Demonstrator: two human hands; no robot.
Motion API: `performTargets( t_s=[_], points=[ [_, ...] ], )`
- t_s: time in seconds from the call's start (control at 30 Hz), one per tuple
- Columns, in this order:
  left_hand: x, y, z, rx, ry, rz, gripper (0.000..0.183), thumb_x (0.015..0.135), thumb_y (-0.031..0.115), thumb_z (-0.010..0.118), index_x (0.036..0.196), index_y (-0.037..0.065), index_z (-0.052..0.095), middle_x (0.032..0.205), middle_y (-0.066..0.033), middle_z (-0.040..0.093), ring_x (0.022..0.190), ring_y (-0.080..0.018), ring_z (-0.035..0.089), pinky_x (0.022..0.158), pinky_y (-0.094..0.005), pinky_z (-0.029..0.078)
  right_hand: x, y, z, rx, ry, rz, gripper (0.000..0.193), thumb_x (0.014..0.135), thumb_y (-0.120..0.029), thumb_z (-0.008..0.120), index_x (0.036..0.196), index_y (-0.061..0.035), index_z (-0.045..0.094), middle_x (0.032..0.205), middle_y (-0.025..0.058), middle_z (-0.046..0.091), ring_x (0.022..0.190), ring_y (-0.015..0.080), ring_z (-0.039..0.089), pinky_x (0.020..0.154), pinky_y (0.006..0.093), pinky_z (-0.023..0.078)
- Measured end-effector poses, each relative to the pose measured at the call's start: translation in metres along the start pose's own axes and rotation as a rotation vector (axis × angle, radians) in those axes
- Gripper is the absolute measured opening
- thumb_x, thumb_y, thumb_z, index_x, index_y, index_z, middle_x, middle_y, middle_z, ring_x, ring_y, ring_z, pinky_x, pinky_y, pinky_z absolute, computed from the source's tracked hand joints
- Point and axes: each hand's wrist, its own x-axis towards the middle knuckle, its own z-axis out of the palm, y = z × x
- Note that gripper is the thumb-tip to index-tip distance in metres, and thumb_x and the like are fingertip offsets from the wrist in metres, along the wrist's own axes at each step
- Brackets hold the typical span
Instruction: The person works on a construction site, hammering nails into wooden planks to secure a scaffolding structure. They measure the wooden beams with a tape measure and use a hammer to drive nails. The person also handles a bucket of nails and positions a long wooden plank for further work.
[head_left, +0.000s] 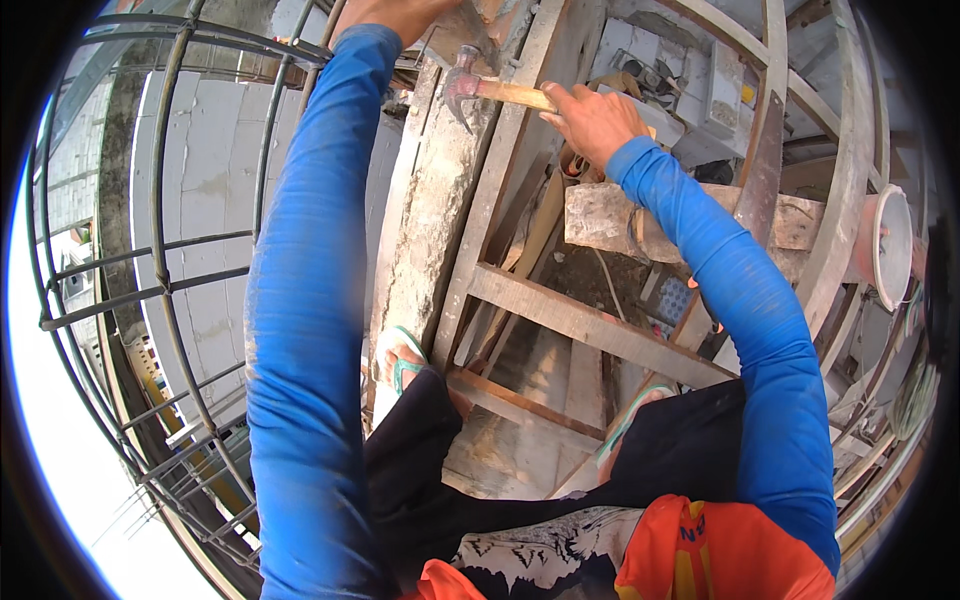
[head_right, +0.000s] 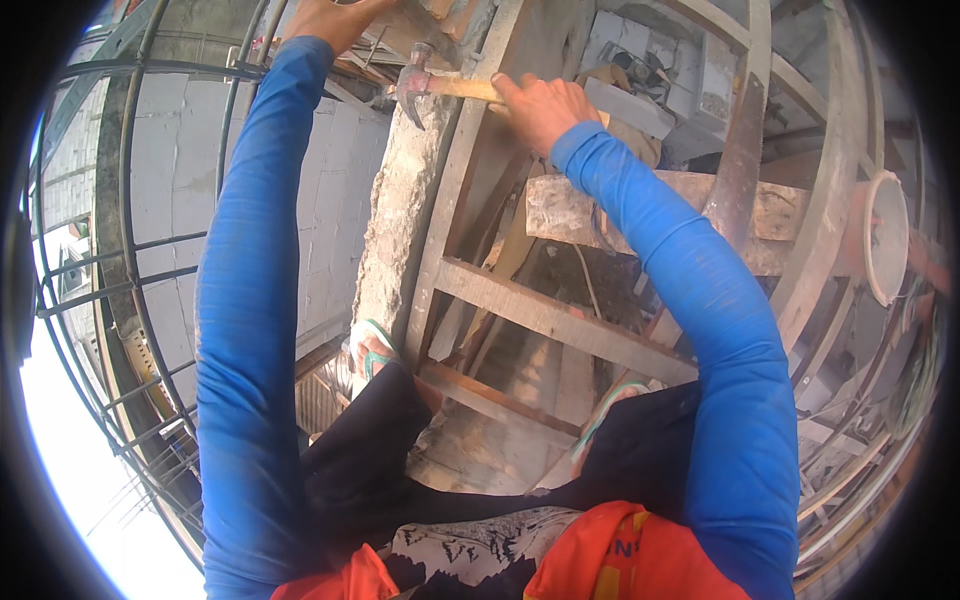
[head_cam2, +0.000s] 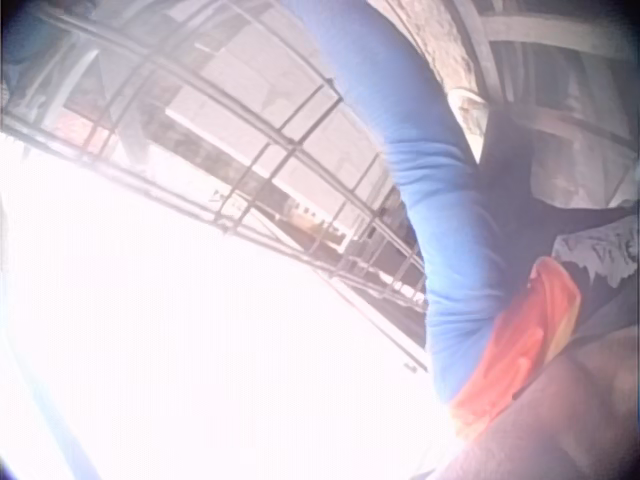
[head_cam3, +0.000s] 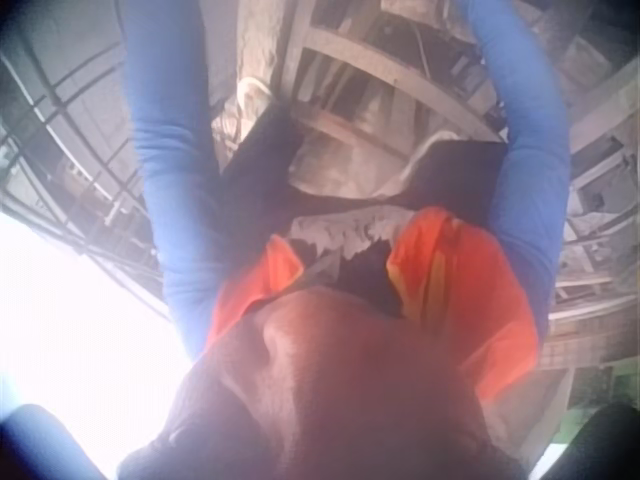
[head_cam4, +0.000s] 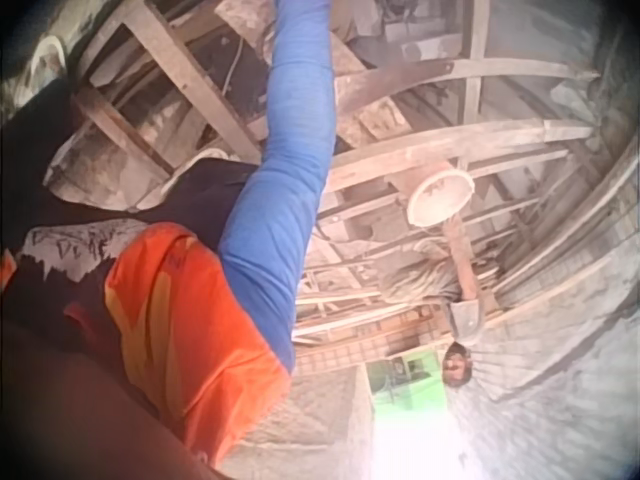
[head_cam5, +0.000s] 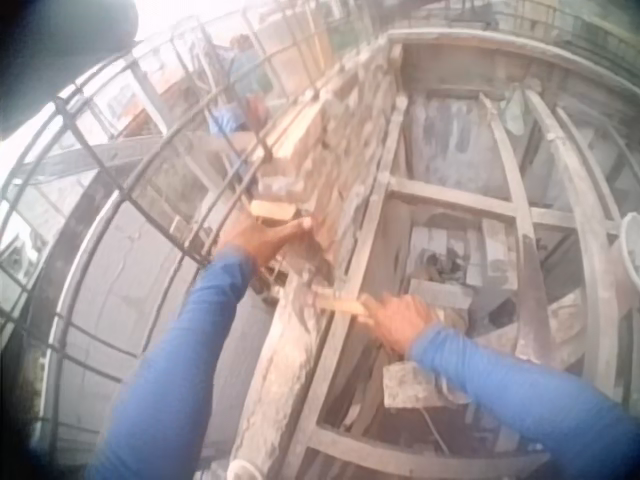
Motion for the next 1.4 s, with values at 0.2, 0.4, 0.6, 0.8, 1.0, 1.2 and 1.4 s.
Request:
performTargets(
  t_s=[0.2, 0.4, 0.6, 0.8, 1.0, 1.2, 1.4],
  points=[
    [0.006, -0.008, 0.010, -0.025, 0.048, -0.055, 0.065, 0.077, 0.058, 0.081, 0.111, 0.003, 0.076, 0.108, -0.0133, 0.076, 0.100, -0.0251, 0.072, 0.088, -0.0370, 0.054, -0.011, -0.020, 0.006, 0.151, -0.007, 0.030, 0.037, 0.098, -0.037, 0.063, 0.118, -0.0060, 0.057, 0.090, 0.0171, 0.066, 0.072, 0.0387, 0.067, 0.067, 0.0490, 0.056],
    [0.007, 0.006, 0.005, 0.117, -0.003, -0.103, 0.062, 0.076, 0.055, 0.082, 0.111, 0.004, 0.075, 0.110, -0.0120, 0.076, 0.103, -0.0240, 0.072, 0.090, -0.0364, 0.054, -0.039, -0.068, -0.006, 0.225, -0.191, -0.220, 0.037, 0.098, -0.035, 0.064, 0.118, -0.0069, 0.052, 0.090, 0.0149, 0.062, 0.068, 0.0367, 0.067, 0.056, 0.0450, 0.056],
    [0.014, 0.000, 0.002, 0.173, -0.026, -0.066, 0.069, 0.077, 0.064, 0.077, 0.113, 0.005, 0.075, 0.114, -0.0116, 0.075, 0.106, -0.0235, 0.071, 0.092, -0.0357, 0.053, -0.017, -0.067, -0.018, 0.184, -0.064, -0.197, 0.037, 0.099, -0.035, 0.062, 0.123, -0.0087, 0.053, 0.088, 0.0136, 0.062, 0.063, 0.0363, 0.067, 0.054, 0.0460, 0.056],
    [0.003, 0.004, 0.002, 0.261, 0.085, -0.116, 0.082, 0.074, 0.074, 0.074, 0.118, 0.005, 0.073, 0.119, -0.0146, 0.073, 0.113, -0.0258, 0.069, 0.097, -0.0357, 0.052, -0.058, -0.117, -0.022, 0.293, -0.129, -0.425, 0.038, 0.099, -0.039, 0.062, 0.125, -0.0120, 0.054, 0.080, 0.0113, 0.058, 0.058, 0.0343, 0.066, 0.048, 0.0441, 0.055],
    [0.015, 0.015, 0.014, 0.207, -0.072, -0.101, 0.091, 0.072, 0.076, 0.074, 0.126, 0.003, 0.069, 0.125, -0.0170, 0.071, 0.119, -0.0281, 0.066, 0.101, -0.0356, 0.050, -0.016, -0.064, -0.020, 0.150, -0.044, -0.164, 0.032, 0.100, -0.039, 0.060, 0.112, -0.0106, 0.051, 0.075, 0.0146, 0.062, 0.058, 0.0349, 0.066, 0.047, 0.0449, 0.053],
    [0.006, -0.006, -0.005, 0.205, 0.053, -0.056, 0.085, 0.074, 0.073, 0.075, 0.122, 0.002, 0.071, 0.121, -0.0161, 0.072, 0.115, -0.0270, 0.068, 0.099, -0.0357, 0.051, -0.044, -0.101, -0.025, 0.202, -0.102, -0.497, 0.033, 0.100, -0.041, 0.059, 0.110, -0.0112, 0.050, 0.077, 0.0129, 0.060, 0.059, 0.0330, 0.067, 0.049, 0.0451, 0.055],
    [0.008, 0.001, 0.002, 0.191, -0.038, -0.081, 0.075, 0.077, 0.067, 0.077, 0.118, 0.004, 0.073, 0.119, -0.0148, 0.073, 0.113, -0.0243, 0.069, 0.097, -0.0357, 0.051, -0.027, -0.089, -0.024, 0.213, -0.072, -0.193, 0.032, 0.101, -0.040, 0.057, 0.106, -0.0094, 0.050, 0.074, 0.0157, 0.061, 0.057, 0.0356, 0.066, 0.049, 0.0464, 0.054]
  ],
)
